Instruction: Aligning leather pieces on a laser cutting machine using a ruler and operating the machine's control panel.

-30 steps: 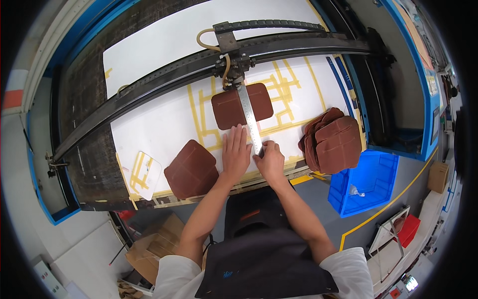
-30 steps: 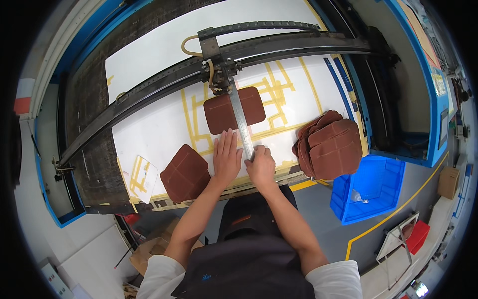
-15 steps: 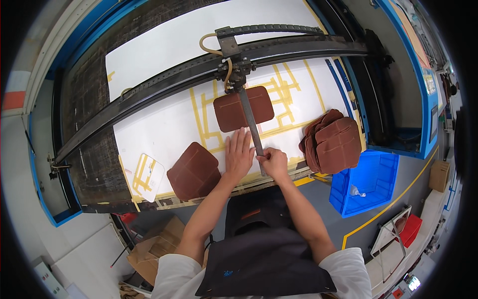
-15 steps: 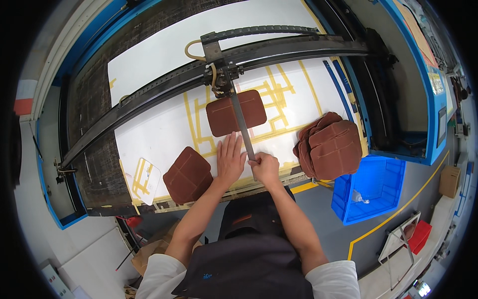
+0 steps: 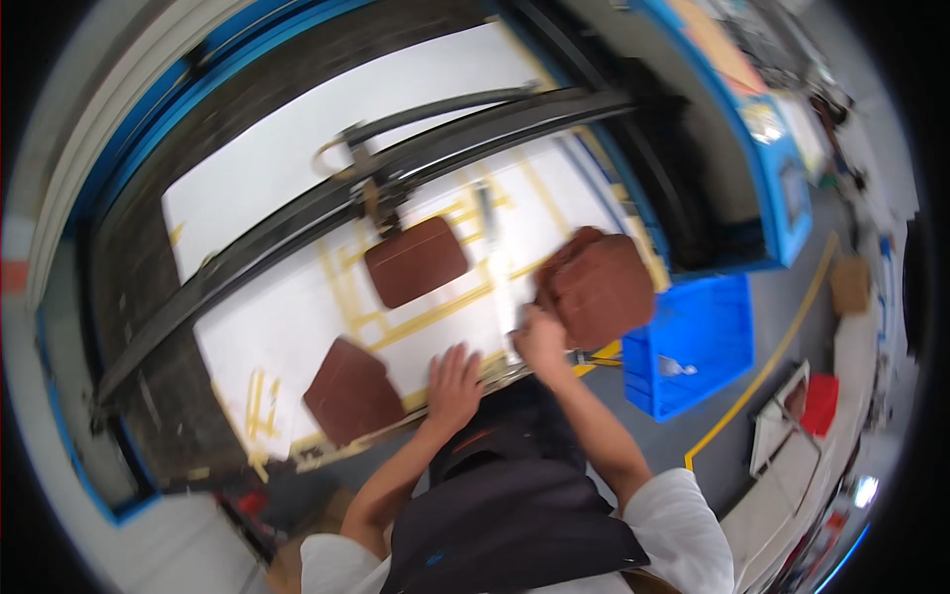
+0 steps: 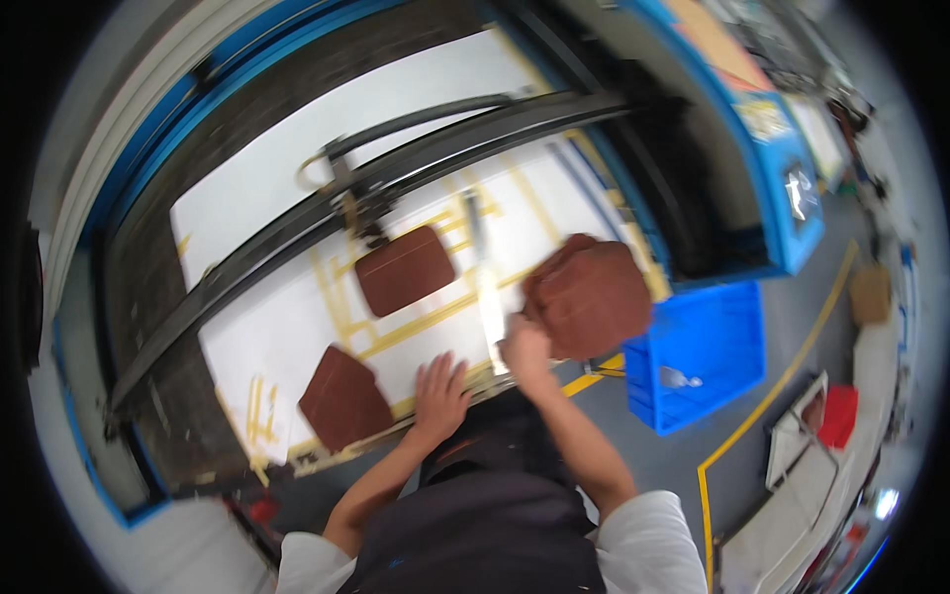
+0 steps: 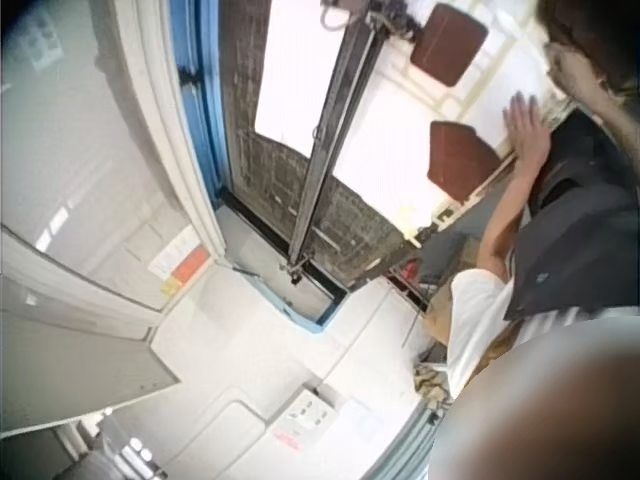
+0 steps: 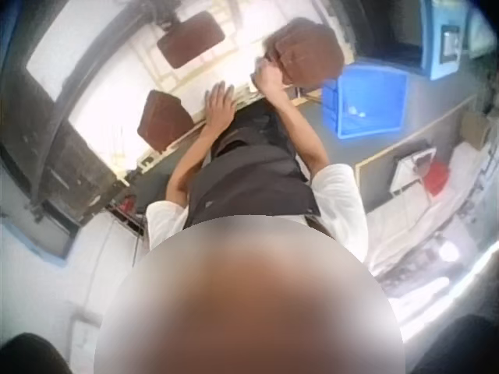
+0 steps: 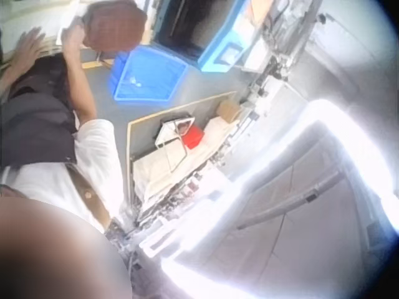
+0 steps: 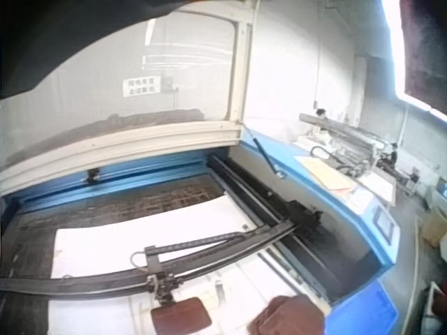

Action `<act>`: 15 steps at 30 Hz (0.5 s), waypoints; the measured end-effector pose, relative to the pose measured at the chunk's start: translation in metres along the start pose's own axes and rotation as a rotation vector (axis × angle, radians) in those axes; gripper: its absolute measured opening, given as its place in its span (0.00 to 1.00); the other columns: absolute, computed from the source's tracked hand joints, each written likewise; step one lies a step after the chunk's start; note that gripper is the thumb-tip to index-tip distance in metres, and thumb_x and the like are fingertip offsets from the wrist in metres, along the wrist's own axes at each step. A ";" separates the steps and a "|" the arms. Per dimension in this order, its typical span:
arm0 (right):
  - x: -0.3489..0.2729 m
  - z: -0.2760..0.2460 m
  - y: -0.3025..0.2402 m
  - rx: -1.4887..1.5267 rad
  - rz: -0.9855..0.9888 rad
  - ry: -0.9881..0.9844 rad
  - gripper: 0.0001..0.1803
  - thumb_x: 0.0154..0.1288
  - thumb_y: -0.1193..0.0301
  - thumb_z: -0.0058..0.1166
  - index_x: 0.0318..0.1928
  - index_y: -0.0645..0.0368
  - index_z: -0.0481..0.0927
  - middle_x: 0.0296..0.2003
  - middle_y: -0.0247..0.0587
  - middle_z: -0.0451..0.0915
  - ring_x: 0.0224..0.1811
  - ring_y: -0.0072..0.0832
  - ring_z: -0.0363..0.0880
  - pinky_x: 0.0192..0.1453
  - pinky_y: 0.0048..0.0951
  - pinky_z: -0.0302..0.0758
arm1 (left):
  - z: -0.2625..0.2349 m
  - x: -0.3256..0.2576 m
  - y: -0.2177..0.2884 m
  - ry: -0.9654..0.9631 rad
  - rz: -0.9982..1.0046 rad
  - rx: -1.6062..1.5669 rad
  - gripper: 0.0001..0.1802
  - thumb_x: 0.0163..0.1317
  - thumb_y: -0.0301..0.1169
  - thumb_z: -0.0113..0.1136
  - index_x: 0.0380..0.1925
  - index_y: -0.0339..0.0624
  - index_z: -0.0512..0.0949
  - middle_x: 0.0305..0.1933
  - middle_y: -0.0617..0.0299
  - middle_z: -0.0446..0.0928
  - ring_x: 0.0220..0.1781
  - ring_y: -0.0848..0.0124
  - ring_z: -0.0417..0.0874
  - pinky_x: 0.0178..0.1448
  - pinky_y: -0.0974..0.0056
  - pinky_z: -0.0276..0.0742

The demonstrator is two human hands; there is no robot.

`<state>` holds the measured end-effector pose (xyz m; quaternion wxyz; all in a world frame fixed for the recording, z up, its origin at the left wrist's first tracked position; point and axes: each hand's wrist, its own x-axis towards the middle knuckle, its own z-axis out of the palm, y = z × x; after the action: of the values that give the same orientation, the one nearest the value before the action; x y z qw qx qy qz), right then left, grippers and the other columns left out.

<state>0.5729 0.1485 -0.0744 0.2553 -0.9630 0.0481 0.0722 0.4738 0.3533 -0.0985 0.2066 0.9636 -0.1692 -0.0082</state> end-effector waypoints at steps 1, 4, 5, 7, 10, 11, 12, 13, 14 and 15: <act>-0.001 -0.001 0.000 -0.019 -0.120 0.095 0.16 0.48 0.74 0.69 0.39 0.62 0.80 0.38 0.57 0.83 0.39 0.56 0.83 0.44 0.48 0.82 | 0.005 -0.006 0.001 0.010 0.011 0.028 0.36 0.62 0.44 0.67 0.69 0.45 0.71 0.77 0.44 0.65 0.79 0.49 0.63 0.79 0.34 0.55; -0.011 -0.097 -0.035 0.466 -0.106 -0.027 0.16 0.58 0.72 0.70 0.47 0.63 0.86 0.37 0.49 0.84 0.39 0.38 0.88 0.45 0.35 0.83 | 0.010 -0.014 -0.003 0.045 0.045 0.080 0.36 0.62 0.45 0.67 0.69 0.45 0.71 0.75 0.42 0.65 0.78 0.45 0.64 0.78 0.31 0.54; -0.004 -0.140 -0.030 0.388 -0.229 0.238 0.13 0.60 0.74 0.69 0.45 0.62 0.85 0.36 0.45 0.84 0.38 0.35 0.87 0.44 0.32 0.83 | 0.012 -0.014 -0.004 0.047 0.062 0.080 0.35 0.63 0.45 0.66 0.68 0.45 0.71 0.75 0.42 0.66 0.78 0.45 0.64 0.78 0.31 0.54; 0.017 -0.227 -0.006 0.401 -0.309 0.608 0.05 0.62 0.78 0.64 0.38 0.62 0.83 0.36 0.46 0.84 0.39 0.35 0.85 0.45 0.32 0.81 | 0.014 -0.017 -0.006 0.071 0.089 0.084 0.34 0.64 0.46 0.65 0.68 0.45 0.72 0.75 0.42 0.66 0.78 0.44 0.64 0.78 0.31 0.54; 0.067 -0.352 0.092 0.219 -0.264 1.204 0.03 0.70 0.77 0.58 0.40 0.64 0.82 0.42 0.42 0.83 0.42 0.33 0.82 0.51 0.31 0.79 | 0.018 -0.016 -0.005 0.114 0.108 0.108 0.32 0.66 0.46 0.63 0.67 0.45 0.72 0.74 0.41 0.67 0.78 0.44 0.64 0.79 0.31 0.54; 0.085 -0.387 0.134 0.345 -0.191 1.284 0.07 0.72 0.72 0.58 0.43 0.63 0.84 0.49 0.44 0.83 0.49 0.34 0.83 0.55 0.31 0.79 | 0.019 -0.013 -0.005 0.106 0.115 0.121 0.32 0.67 0.47 0.62 0.67 0.45 0.72 0.74 0.41 0.67 0.77 0.44 0.65 0.79 0.31 0.54; 0.096 -0.414 0.169 0.314 -0.114 1.266 0.08 0.72 0.70 0.58 0.44 0.61 0.86 0.55 0.45 0.81 0.53 0.35 0.82 0.58 0.32 0.79 | 0.019 -0.012 -0.006 0.095 0.110 0.139 0.31 0.67 0.47 0.61 0.67 0.45 0.72 0.74 0.41 0.67 0.77 0.44 0.65 0.79 0.31 0.53; 0.103 -0.432 0.196 0.287 -0.038 1.241 0.10 0.73 0.67 0.57 0.45 0.59 0.87 0.60 0.45 0.78 0.57 0.35 0.81 0.60 0.33 0.78 | 0.018 -0.011 -0.007 0.093 0.115 0.136 0.31 0.67 0.46 0.62 0.66 0.45 0.72 0.75 0.42 0.66 0.78 0.44 0.64 0.80 0.31 0.52; 0.108 -0.441 0.217 0.288 -0.042 1.250 0.10 0.73 0.67 0.57 0.45 0.59 0.87 0.60 0.45 0.78 0.57 0.35 0.81 0.60 0.33 0.78 | 0.018 -0.012 -0.008 0.100 0.121 0.138 0.31 0.67 0.46 0.62 0.66 0.45 0.72 0.75 0.42 0.66 0.78 0.44 0.64 0.80 0.31 0.52; 0.115 -0.448 0.234 0.248 0.028 1.176 0.10 0.73 0.66 0.58 0.45 0.58 0.88 0.63 0.46 0.76 0.60 0.36 0.80 0.60 0.34 0.78 | 0.019 -0.012 -0.010 0.074 0.112 0.128 0.32 0.66 0.46 0.62 0.67 0.43 0.72 0.76 0.42 0.65 0.79 0.44 0.62 0.80 0.32 0.50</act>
<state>0.7070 -0.2835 0.1779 0.2953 -0.8037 0.2021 -0.4755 0.4640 0.3581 -0.1199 0.1509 0.9635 -0.2154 0.0498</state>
